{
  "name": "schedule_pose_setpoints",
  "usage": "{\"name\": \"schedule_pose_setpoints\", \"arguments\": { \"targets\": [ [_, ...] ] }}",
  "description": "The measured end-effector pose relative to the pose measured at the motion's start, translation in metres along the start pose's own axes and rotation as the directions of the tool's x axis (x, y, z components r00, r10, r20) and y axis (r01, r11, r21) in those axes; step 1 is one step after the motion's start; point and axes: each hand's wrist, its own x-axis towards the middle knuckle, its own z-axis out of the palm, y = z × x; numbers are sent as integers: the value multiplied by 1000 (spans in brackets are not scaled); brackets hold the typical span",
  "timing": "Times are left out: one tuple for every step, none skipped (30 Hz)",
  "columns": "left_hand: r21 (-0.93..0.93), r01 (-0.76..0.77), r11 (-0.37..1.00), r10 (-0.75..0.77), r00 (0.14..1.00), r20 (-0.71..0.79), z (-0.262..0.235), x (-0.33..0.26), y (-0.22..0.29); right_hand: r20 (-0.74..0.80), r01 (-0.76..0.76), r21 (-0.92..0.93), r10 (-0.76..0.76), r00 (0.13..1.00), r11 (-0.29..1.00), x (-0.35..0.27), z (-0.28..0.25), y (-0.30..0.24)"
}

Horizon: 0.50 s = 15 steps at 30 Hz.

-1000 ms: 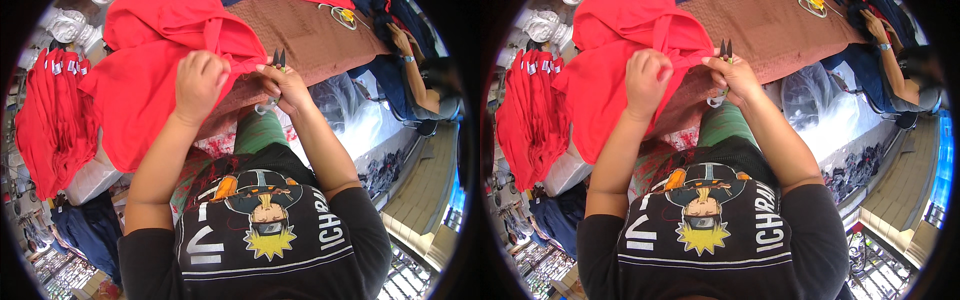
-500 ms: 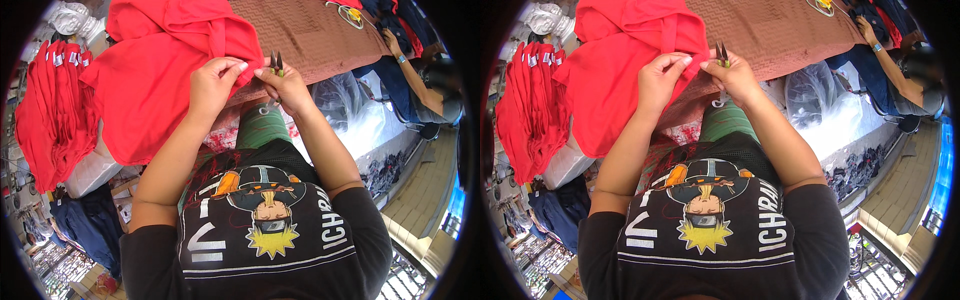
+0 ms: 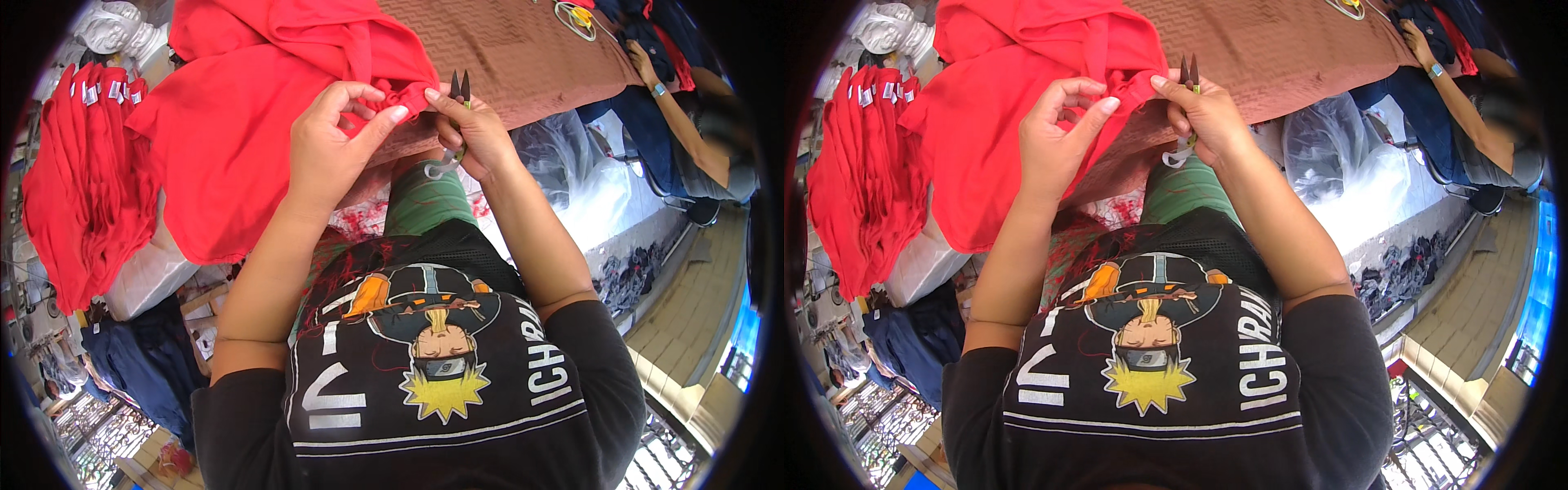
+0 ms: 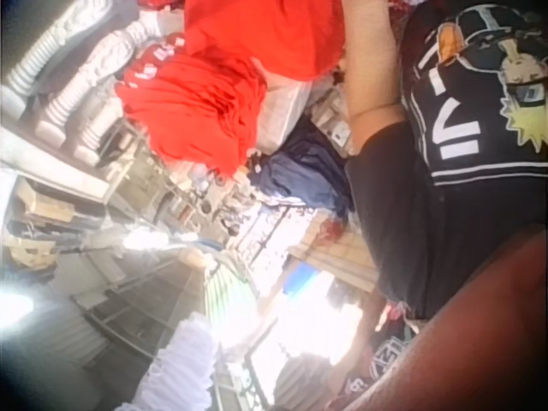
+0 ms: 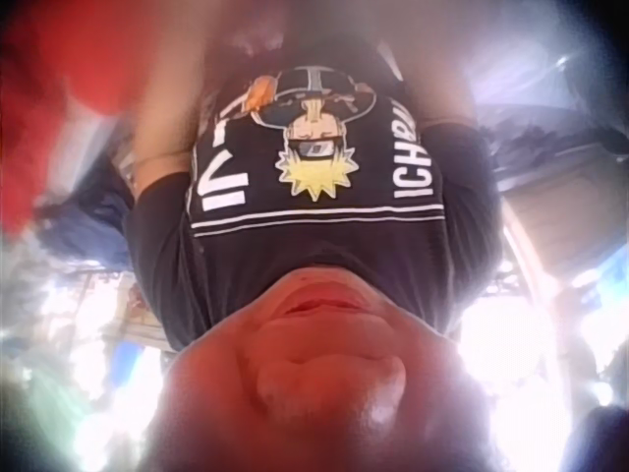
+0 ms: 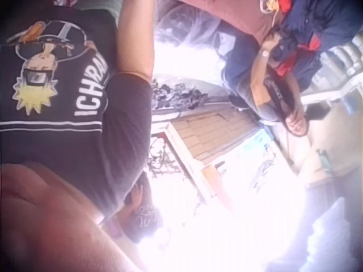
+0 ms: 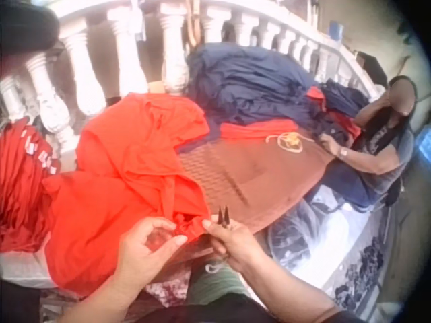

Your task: The person uses small shears to trim excess threads from red t-shirts, turning them over and inspecting different sections of the garment before placing them in a pile.

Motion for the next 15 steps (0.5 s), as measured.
{"name": "schedule_pose_setpoints", "arguments": {
  "targets": [
    [37,43,998,-42,999,-5,3,0,6,-2,9,-6,-9,1000,1000,-1,1,-1],
    [42,46,998,-46,999,-7,7,0,6,-3,18,-13,-18,1000,1000,-2,3,-2],
    [47,50,998,-50,999,-9,12,1,4,-4,26,-20,-26,1000,999,-3,5,-2],
    [55,54,997,-53,999,-12,14,2,3,-25,45,-47,-46,999,998,-3,7,-1],
    [93,71,993,-73,997,16,14,3,2,-45,64,-75,-67,997,995,-4,8,0],
    [131,87,988,-93,995,43,12,4,1,-65,81,-103,-88,994,991,-5,9,1],
    [170,103,980,-116,991,69,10,5,-1,-57,88,-108,-95,994,990,-6,10,1],
    [142,73,987,-84,994,75,10,6,-5,-49,95,-113,-101,994,989,-7,12,-1],
    [114,42,993,-52,995,80,10,5,-11,-41,102,-118,-107,993,988,-8,13,-2],
    [86,11,996,-19,996,85,10,6,-12,-41,101,-112,-106,993,989,-8,12,-1],
    [90,75,993,-84,991,103,10,6,-12,-42,100,-105,-105,994,989,-7,11,0],
    [95,138,986,-149,981,120,9,8,-9,-43,100,-99,-104,994,990,-5,9,2],
    [101,200,975,-213,968,136,9,9,-7,-53,90,-111,-96,994,990,-4,6,4],
    [103,186,977,-198,973,122,10,10,-6,-64,80,-124,-89,994,989,-1,2,6],
    [105,172,979,-183,977,107,12,11,-5,-75,70,-136,-81,994,988,0,0,7]
  ]
}}
